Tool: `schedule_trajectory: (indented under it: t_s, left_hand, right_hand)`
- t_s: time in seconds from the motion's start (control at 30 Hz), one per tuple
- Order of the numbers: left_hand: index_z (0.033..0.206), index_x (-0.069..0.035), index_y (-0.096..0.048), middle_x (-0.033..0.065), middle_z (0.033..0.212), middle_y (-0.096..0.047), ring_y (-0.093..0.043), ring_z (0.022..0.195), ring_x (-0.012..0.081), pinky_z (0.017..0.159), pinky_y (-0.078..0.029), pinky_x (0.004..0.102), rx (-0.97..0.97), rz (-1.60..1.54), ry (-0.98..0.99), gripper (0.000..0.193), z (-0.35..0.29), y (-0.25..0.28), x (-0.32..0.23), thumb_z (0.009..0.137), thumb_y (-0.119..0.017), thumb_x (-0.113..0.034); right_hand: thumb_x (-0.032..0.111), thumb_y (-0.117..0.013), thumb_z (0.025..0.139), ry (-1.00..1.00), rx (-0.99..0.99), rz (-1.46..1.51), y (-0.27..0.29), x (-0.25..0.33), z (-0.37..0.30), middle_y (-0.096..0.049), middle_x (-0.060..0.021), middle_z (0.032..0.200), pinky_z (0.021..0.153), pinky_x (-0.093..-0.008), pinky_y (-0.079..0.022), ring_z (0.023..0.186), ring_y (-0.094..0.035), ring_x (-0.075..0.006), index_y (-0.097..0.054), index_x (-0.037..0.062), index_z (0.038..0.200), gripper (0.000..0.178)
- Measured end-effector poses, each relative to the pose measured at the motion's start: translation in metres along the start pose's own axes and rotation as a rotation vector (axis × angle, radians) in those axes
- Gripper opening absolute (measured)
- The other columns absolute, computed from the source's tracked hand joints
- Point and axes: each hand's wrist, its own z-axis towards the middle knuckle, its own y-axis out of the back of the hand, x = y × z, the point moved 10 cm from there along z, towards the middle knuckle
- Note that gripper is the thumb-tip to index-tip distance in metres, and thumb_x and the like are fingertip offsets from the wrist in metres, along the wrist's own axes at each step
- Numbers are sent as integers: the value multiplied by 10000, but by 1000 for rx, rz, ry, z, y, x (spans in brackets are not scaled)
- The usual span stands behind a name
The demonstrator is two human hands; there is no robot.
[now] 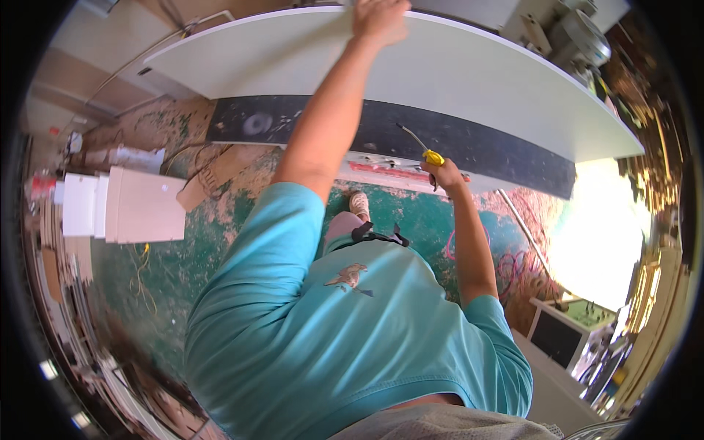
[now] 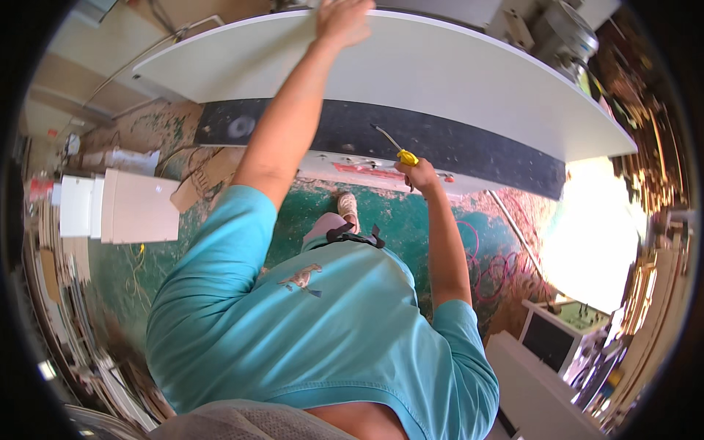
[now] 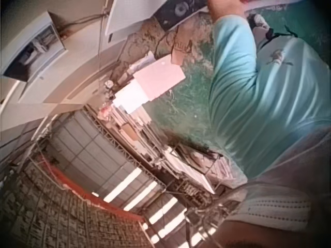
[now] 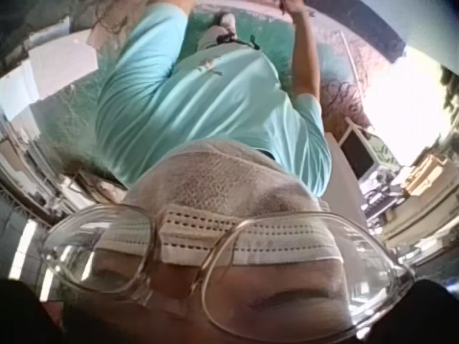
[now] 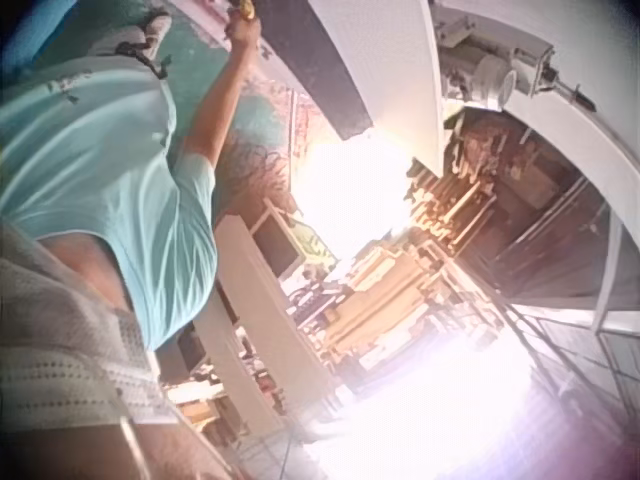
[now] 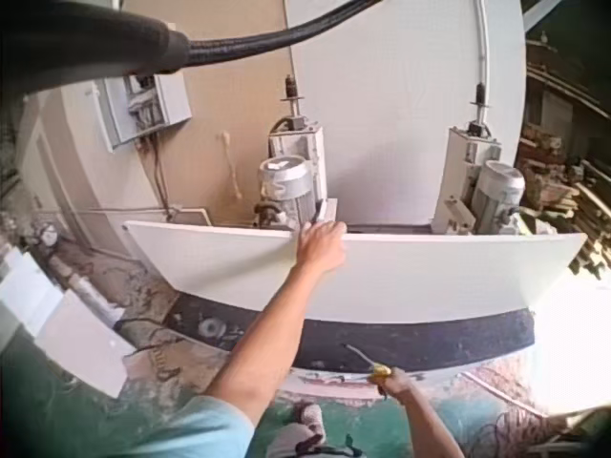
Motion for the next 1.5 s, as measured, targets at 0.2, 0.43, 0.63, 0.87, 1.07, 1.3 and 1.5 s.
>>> schedule_trajectory:
  t_s: [0.2,0.43,0.63,0.87,1.07,1.3,1.5]
  left_hand:
    - [825,-128,-671,6,834,-623,-558,899,229,810,-362,399,-266,41,-40,138,-18,18,-3,696,-622,-120]
    - [897,-143,-690,18,942,-656,-575,997,253,1029,-294,507,-410,168,-7,362,-47,38,76,923,-539,-471]
    - [1124,-208,-688,150,1565,-205,-50,1488,353,1081,-41,741,-532,18,718,422,-128,82,224,903,-540,-536]
    - [1426,-76,-421,176,1436,-453,-482,1273,405,982,-380,692,-896,-1496,1341,656,-238,23,106,877,-497,-427]
    - [1278,-120,-601,52,1310,-609,-564,1210,288,1023,-454,480,-557,-1630,2086,488,-463,-77,-41,934,-409,-408]
    - [1305,-126,-583,53,1355,-576,-536,1238,283,1031,-444,468,-615,-1701,2094,536,-562,-161,-42,944,-444,-497]
    - [1422,-72,-438,90,1479,-443,-416,1335,328,1119,-329,474,-714,-1672,1832,569,-538,-169,-34,1018,-364,-466]
  right_hand:
    - [465,-699,805,457,107,-502,-191,168,23,-615,-218,1255,936,-434,-484,1164,-580,-383,-623,71,1224,580]
    - [313,-720,814,448,-118,-211,-59,103,-72,-684,-176,790,684,-426,-511,728,-655,-362,-686,85,975,281]
    - [242,-756,820,-255,-1154,158,258,-219,-315,-547,15,578,455,-303,-384,490,-485,-96,-635,28,714,267]
    - [229,-690,851,-325,-871,258,332,-227,-563,-635,-15,664,523,-258,-403,560,-542,-82,-685,46,933,201]
    - [466,-726,793,-905,-1146,-425,472,-245,-668,-596,-79,543,491,-362,-435,466,-570,-194,-719,30,807,435]
    - [490,-735,786,-738,-716,-693,564,-277,-418,-668,-99,661,575,-380,-487,588,-634,-208,-727,4,850,491]
    - [508,-748,780,-277,33,-885,321,-145,-139,-704,-112,827,700,-370,-520,732,-659,-213,-724,81,956,462]
